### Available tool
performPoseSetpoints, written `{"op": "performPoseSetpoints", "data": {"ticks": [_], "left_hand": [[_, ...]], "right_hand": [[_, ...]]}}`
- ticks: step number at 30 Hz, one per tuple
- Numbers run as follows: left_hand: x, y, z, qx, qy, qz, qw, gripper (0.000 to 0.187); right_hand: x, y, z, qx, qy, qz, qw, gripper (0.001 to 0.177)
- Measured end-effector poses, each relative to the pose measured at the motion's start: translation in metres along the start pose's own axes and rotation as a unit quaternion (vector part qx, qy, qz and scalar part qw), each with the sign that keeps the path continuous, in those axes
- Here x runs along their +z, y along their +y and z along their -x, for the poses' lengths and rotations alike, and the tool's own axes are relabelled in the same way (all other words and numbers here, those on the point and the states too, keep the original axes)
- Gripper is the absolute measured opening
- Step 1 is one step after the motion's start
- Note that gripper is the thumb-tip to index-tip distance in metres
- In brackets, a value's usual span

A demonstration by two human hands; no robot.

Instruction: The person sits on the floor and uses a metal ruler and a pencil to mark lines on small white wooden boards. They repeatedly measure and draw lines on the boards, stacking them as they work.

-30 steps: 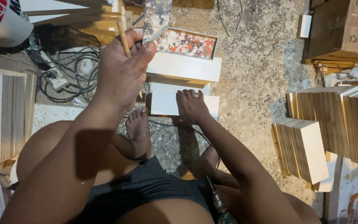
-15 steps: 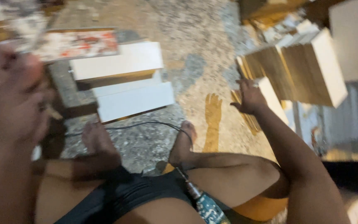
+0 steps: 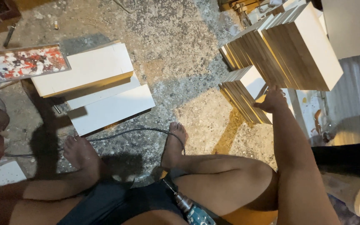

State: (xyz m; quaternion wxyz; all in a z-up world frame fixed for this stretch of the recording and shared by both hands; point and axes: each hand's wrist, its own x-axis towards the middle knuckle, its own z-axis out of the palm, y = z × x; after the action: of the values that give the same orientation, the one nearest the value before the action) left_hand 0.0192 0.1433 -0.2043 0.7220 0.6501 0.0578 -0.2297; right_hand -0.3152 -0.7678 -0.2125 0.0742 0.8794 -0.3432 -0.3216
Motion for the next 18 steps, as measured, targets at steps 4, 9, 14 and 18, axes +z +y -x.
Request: {"op": "performPoseSetpoints", "data": {"ticks": [4, 9, 14, 18], "left_hand": [[0.054, 0.056, 0.014, -0.09, 0.05, -0.03, 0.994, 0.06], [0.136, 0.125, 0.034, 0.036, 0.131, -0.082, 0.987, 0.02], [0.167, 0.16, 0.046, 0.075, 0.115, -0.086, 0.987, 0.014], [0.17, 0.159, 0.045, 0.063, 0.124, -0.037, 0.99, 0.021]], "right_hand": [[0.018, 0.01, -0.015, -0.001, -0.007, -0.065, 0.998, 0.146], [0.016, -0.005, -0.015, 0.014, 0.01, -0.13, 0.991, 0.121], [0.015, -0.007, -0.012, 0.016, 0.025, -0.124, 0.992, 0.114], [-0.004, -0.025, 0.008, 0.054, 0.022, -0.184, 0.981, 0.122]]}}
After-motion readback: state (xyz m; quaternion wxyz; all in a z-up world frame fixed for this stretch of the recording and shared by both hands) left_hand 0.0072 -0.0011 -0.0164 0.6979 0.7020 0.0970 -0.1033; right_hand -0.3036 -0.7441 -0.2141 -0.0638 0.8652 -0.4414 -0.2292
